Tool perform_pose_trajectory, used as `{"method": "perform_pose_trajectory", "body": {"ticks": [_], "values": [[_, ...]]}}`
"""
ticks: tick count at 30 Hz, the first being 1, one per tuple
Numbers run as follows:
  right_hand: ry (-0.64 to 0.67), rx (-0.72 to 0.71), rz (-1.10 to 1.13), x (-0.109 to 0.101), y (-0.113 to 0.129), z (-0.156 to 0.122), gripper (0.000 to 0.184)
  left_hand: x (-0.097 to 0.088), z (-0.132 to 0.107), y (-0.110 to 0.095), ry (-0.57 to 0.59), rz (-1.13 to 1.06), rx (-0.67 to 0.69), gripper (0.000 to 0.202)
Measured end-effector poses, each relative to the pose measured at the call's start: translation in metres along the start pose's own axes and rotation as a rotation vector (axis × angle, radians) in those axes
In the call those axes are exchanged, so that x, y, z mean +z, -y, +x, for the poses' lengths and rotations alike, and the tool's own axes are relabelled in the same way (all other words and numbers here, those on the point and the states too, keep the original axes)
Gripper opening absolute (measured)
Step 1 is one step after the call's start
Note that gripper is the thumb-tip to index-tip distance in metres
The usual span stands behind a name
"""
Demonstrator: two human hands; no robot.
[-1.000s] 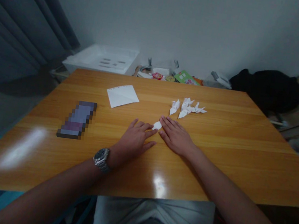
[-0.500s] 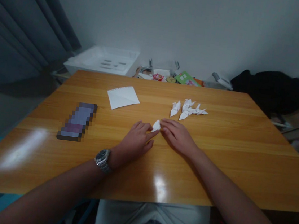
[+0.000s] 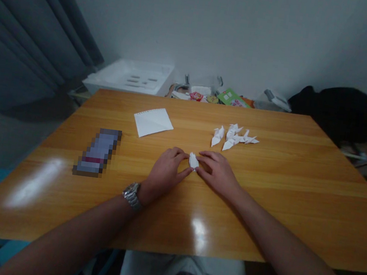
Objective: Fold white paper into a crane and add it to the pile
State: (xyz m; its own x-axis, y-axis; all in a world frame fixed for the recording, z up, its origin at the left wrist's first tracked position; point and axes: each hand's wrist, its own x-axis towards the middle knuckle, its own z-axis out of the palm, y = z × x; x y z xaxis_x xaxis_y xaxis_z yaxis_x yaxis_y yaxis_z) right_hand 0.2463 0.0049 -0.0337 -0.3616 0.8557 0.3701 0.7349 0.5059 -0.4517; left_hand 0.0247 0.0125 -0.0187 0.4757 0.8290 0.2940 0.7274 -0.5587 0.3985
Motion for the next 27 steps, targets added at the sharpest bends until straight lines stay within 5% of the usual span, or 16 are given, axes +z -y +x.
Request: {"method": "perform_pose_trajectory", "body": {"ticks": [14,27], "values": [[-0.024,0.027,0.23,0.0011,0.0031,0.0023,0.021,-0.0014,-0.001,-0.0025,0.018,0.044,0.037,0.036],[-0.002,0.037,0.289,0.0012,-0.0022,0.004,0.015,0.0044,0.0046,0.0019,0.002,-0.205,0.088,0.02]]}}
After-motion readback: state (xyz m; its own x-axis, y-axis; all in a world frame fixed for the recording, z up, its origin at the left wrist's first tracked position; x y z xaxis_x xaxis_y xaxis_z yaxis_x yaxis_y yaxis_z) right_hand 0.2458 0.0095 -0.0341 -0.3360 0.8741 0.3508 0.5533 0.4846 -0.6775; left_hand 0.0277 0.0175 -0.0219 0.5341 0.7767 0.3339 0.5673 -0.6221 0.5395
